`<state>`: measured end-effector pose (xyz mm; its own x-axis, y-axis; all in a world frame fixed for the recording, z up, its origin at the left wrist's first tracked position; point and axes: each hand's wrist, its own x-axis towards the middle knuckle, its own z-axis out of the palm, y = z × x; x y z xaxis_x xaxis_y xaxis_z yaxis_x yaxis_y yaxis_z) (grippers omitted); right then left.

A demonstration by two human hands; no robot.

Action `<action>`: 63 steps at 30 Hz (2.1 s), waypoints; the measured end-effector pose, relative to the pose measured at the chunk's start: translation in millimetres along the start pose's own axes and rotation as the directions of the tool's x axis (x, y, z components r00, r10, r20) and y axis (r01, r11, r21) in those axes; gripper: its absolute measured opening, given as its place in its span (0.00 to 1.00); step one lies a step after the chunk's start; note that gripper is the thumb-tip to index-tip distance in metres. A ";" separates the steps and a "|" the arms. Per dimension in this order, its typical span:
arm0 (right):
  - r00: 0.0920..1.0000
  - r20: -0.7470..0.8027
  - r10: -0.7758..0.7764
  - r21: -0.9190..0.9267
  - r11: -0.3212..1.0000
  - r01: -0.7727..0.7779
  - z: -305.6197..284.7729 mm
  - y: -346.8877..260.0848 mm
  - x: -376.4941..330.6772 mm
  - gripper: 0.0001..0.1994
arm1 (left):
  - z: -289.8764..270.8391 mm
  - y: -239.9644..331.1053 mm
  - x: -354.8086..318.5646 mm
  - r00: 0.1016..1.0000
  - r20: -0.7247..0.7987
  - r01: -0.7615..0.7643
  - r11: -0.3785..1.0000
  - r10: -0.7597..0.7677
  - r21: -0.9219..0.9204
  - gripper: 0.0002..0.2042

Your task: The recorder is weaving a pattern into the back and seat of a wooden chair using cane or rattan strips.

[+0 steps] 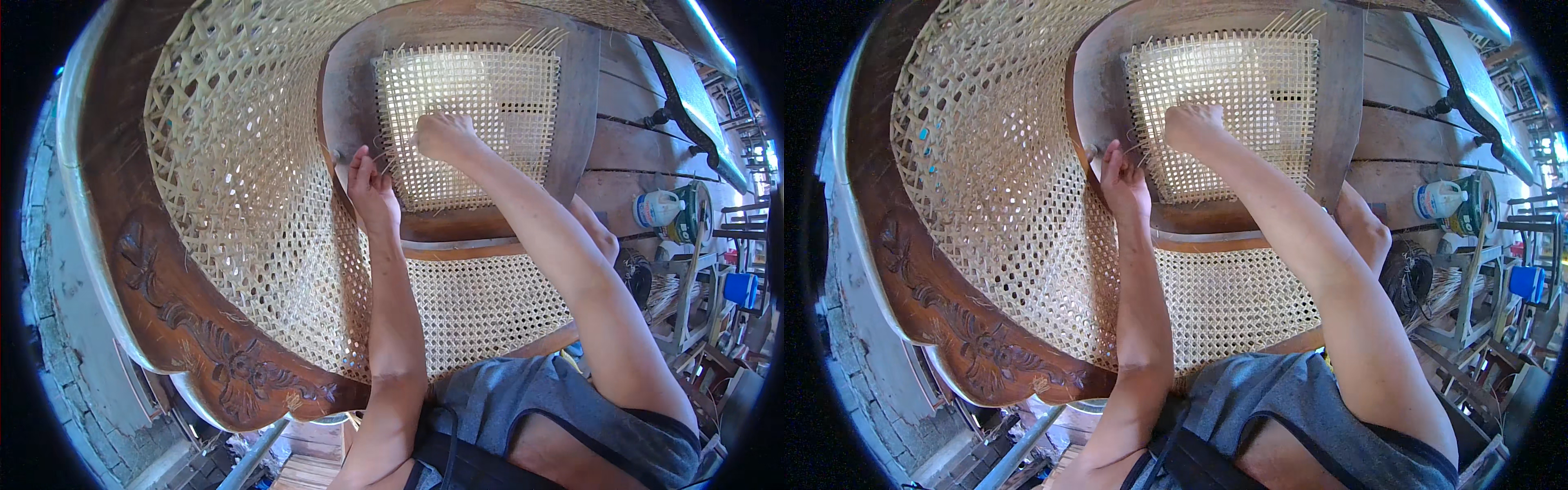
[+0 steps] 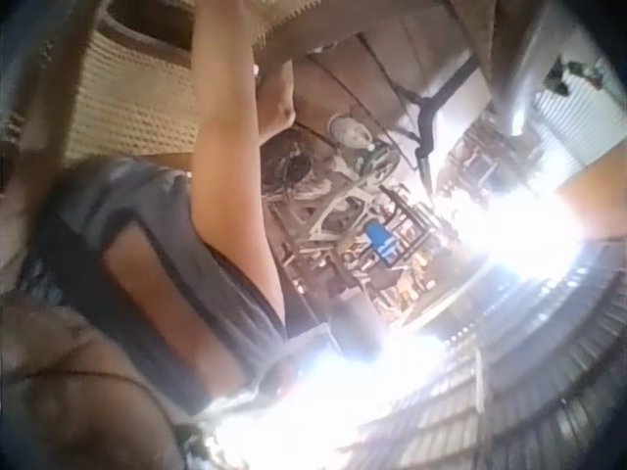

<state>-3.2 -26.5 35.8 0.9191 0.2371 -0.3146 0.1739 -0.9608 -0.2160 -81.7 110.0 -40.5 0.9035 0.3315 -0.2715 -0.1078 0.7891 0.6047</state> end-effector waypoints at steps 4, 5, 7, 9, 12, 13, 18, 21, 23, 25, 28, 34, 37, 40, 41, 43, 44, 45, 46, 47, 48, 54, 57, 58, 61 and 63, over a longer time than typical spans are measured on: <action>0.998 0.023 -0.054 -0.083 0.995 0.056 -3.4 -1.4 -1.0 0.14 | -15.9 3.5 1.7 0.995 0.045 -0.093 0.942 0.083 0.321 0.08; 0.994 0.001 -0.113 -0.139 0.984 0.112 -4.0 -2.4 -3.8 0.15 | -18.2 3.9 3.0 0.995 0.043 -0.096 0.943 0.087 0.319 0.08; 0.991 0.047 -0.127 -0.279 0.951 0.135 -13.4 6.6 -5.7 0.16 | -21.1 1.0 7.1 0.992 0.057 -0.122 0.906 0.109 0.406 0.08; 0.985 0.106 -0.138 -0.408 0.897 0.170 -27.7 19.3 -14.3 0.17 | 5.5 -13.5 2.0 0.994 0.065 -0.111 0.925 0.094 0.363 0.06; 0.968 -0.090 -0.233 -0.332 0.924 0.191 -48.3 27.9 -28.3 0.13 | 10.3 -22.1 12.9 0.996 0.056 -0.080 0.974 0.070 0.212 0.04; 0.967 -0.090 -0.236 -0.336 0.922 0.194 -47.6 23.9 -29.7 0.13 | 5.8 -23.1 16.2 0.998 0.034 -0.061 0.993 0.057 0.102 0.04; 0.988 -0.051 -0.143 -0.278 0.953 0.124 -48.8 38.2 -27.5 0.20 | 6.6 -8.3 14.5 0.996 -0.052 -0.073 0.997 0.073 -0.002 0.03; 0.982 -0.087 -0.168 -0.302 0.944 0.135 -42.8 43.1 -27.3 0.22 | 11.1 -5.2 12.8 0.986 -0.010 -0.160 0.955 0.168 0.248 0.03; 0.995 -0.060 -0.085 -0.313 0.948 0.062 -48.1 48.6 -24.6 0.22 | 9.6 -9.9 13.5 0.952 0.081 -0.298 0.841 0.294 0.451 0.04; 0.999 -0.034 0.007 -0.328 0.945 -0.018 -57.7 60.0 -30.0 0.22 | 19.6 -10.4 5.6 0.937 0.239 -0.311 0.298 0.254 0.902 0.07; 0.967 -0.238 -0.093 -0.314 0.949 0.014 -83.5 55.0 -59.3 0.23 | 34.9 -18.4 12.7 0.739 0.567 -0.622 0.043 0.364 0.782 0.11; 0.949 -0.255 -0.188 -0.310 0.945 0.104 -78.5 37.8 -62.3 0.24 | 46.6 -13.7 21.6 0.876 0.478 -0.384 0.681 0.057 0.623 0.12; 0.993 -0.105 -0.053 -0.146 0.989 0.037 -49.2 37.8 -40.5 0.21 | 25.3 -23.6 24.9 0.875 0.467 -0.408 0.717 0.130 0.565 0.12; 0.994 -0.048 -0.102 -0.101 0.990 0.097 -14.6 31.7 -24.5 0.14 | 8.2 -21.8 29.8 0.886 0.392 -0.464 0.483 0.249 0.742 0.11; 0.992 -0.020 -0.127 -0.127 0.984 0.123 -12.9 29.0 -23.4 0.12 | 7.3 -22.5 31.0 0.874 0.379 -0.481 0.432 0.304 0.763 0.10; 0.989 0.014 -0.151 -0.154 0.976 0.151 -10.7 26.2 -22.7 0.10 | 5.8 -25.9 32.1 0.875 0.368 -0.476 0.422 0.314 0.772 0.09; 0.986 -0.016 -0.164 -0.134 0.978 0.161 -12.4 21.3 -25.3 0.09 | 4.1 -25.2 30.9 0.876 0.355 -0.470 0.407 0.327 0.784 0.08; 0.983 -0.046 -0.178 -0.114 0.979 0.172 -13.6 16.7 -26.4 0.08 | 2.4 -24.4 30.1 0.878 0.347 -0.464 0.406 0.329 0.788 0.08; 0.982 -0.038 -0.184 -0.113 0.977 0.179 -13.5 11.5 -25.4 0.08 | 0.8 -23.5 29.7 0.883 0.330 -0.449 0.393 0.335 0.802 0.08; 0.984 -0.029 -0.174 -0.154 0.974 0.168 -14.9 8.0 -24.2 0.07 | 1.3 -25.7 30.4 0.887 0.316 -0.436 0.385 0.338 0.813 0.07; 0.986 -0.021 -0.165 -0.195 0.968 0.158 -15.0 5.3 -22.7 0.08 | 0.4 -29.5 31.9 0.888 0.310 -0.433 0.388 0.339 0.814 0.07; 0.981 -0.058 -0.185 -0.248 0.955 0.166 -9.7 -7.9 -15.0 0.09 | -8.8 -40.6 43.3 0.882 0.303 -0.448 0.437 0.362 0.780 0.06; 0.977 -0.037 -0.208 -0.272 0.943 0.191 -13.9 -5.8 -15.7 0.09 | -8.5 -27.7 44.9 0.839 0.438 -0.523 0.257 0.322 0.813 0.08; 0.980 -0.030 -0.198 -0.251 0.950 0.185 -16.1 -6.5 -15.3 0.08 | -8.2 -24.6 46.4 0.840 0.435 -0.521 0.255 0.325 0.815 0.08; 0.985 -0.046 -0.168 -0.202 0.967 0.155 -13.6 -1.8 -12.7 0.08 | 0.3 -19.9 43.4 0.827 0.492 -0.556 0.268 0.272 0.787 0.10; 0.988 -0.078 -0.136 -0.174 0.977 0.121 -11.5 6.7 -11.3 0.07 | 17.5 -17.5 26.1 0.911 0.373 -0.405 0.212 0.177 0.889 0.10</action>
<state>-8.3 -37.3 48.5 0.9116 0.3536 -0.2097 0.3425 -0.9353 -0.0886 -49.0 95.9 -45.0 0.9585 0.2487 0.1391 -0.0205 -0.4267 0.9042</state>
